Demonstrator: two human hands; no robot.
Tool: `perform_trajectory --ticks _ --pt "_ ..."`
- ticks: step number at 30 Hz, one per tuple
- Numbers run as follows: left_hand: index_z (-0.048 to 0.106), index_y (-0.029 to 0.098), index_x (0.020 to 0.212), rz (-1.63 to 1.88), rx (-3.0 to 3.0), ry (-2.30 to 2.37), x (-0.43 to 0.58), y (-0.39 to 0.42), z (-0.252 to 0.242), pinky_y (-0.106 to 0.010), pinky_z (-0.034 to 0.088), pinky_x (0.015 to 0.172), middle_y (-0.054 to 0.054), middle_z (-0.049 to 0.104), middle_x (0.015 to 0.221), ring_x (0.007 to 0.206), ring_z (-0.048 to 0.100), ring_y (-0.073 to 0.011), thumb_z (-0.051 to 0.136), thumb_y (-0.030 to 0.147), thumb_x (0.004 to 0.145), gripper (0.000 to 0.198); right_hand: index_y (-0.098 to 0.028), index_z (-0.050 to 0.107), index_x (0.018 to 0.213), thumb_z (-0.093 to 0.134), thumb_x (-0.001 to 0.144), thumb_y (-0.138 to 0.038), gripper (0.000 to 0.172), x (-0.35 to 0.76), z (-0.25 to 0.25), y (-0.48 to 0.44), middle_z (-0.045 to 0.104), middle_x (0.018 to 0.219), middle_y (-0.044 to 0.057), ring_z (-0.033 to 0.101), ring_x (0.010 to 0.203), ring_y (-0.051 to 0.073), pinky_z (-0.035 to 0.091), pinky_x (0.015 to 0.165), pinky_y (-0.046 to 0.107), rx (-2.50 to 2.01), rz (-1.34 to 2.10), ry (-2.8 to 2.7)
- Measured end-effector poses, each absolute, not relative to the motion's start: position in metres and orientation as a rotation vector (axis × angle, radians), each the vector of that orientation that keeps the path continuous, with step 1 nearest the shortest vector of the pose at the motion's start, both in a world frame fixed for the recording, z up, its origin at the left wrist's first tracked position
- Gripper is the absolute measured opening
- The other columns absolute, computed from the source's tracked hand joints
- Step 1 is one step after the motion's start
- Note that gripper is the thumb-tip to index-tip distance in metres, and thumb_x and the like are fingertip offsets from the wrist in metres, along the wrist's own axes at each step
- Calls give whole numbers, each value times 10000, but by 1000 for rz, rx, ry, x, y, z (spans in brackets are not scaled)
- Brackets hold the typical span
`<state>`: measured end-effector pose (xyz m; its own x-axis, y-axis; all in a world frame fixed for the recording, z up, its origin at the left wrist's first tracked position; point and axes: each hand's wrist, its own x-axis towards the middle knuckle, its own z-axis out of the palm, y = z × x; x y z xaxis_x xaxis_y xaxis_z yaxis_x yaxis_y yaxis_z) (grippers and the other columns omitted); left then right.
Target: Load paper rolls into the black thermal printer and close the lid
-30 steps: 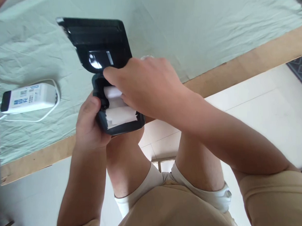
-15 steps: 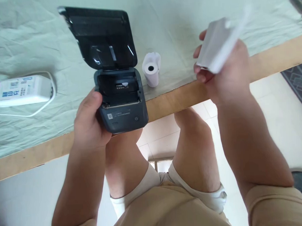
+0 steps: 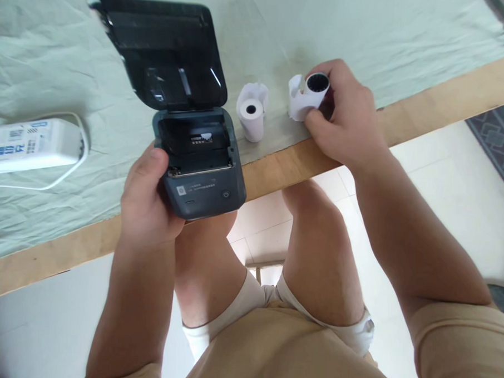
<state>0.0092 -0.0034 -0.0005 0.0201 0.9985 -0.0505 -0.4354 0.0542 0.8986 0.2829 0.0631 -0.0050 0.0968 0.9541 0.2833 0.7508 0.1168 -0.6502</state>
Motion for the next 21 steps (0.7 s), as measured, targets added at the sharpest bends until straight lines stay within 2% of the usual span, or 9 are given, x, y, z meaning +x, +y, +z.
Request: perform_trajectory --ticks 5,6,8,10,12,17,19,21 --pt "774 228 1027 1302 855 921 8 -5 1 -275 641 792 -18 786 985 969 782 -207 686 480 981 270 -237 682 978 807 774 -173 248 278 -1 64 746 1056 94 661 1012 238 510 890 414 -1762 282 -1787" --pt "768 230 1017 1308 850 936 8 -5 1 -293 642 809 -25 785 987 997 783 -225 675 506 983 293 -238 676 979 814 769 -172 260 277 0 64 740 1058 92 659 1023 241 512 896 416 -1768 267 -1777" --pt "761 226 1001 1317 844 959 8 -5 1 -314 640 827 -40 781 984 1024 783 -246 658 545 986 336 -246 652 1056 796 749 -119 362 277 0 63 723 1025 66 646 905 203 516 824 386 -1770 264 -1710" --pt "763 219 1002 1317 840 966 8 -5 2 -300 636 804 -43 778 977 1005 784 -240 664 545 983 342 -257 618 1137 757 740 -68 460 276 -1 62 704 969 32 587 746 153 497 732 353 -1765 281 -1649" --pt "769 216 1004 1305 842 960 8 -5 3 -268 633 754 -35 776 960 966 785 -220 684 515 978 311 -260 613 1125 721 725 -32 473 276 0 61 699 916 20 553 696 141 478 703 345 -1774 283 -1638" --pt "780 229 997 1304 843 954 7 -4 4 -243 628 674 -20 784 940 940 789 -209 685 473 980 262 -247 651 1076 693 708 -23 433 280 0 62 741 986 57 608 772 163 486 740 354 -1757 339 -1661" --pt "785 231 1010 1304 856 952 7 -4 4 -255 638 717 -29 794 976 1007 789 -229 676 466 982 261 -251 649 1109 707 713 -52 447 284 -3 62 737 1026 68 631 816 182 499 761 366 -1710 361 -1662" --pt "789 237 1028 1297 873 956 7 -3 4 -284 651 783 -38 803 1006 1097 776 -262 667 466 981 264 -247 602 1232 704 733 -85 535 291 -7 64 711 1155 109 657 960 225 513 865 405 -1645 404 -1710"
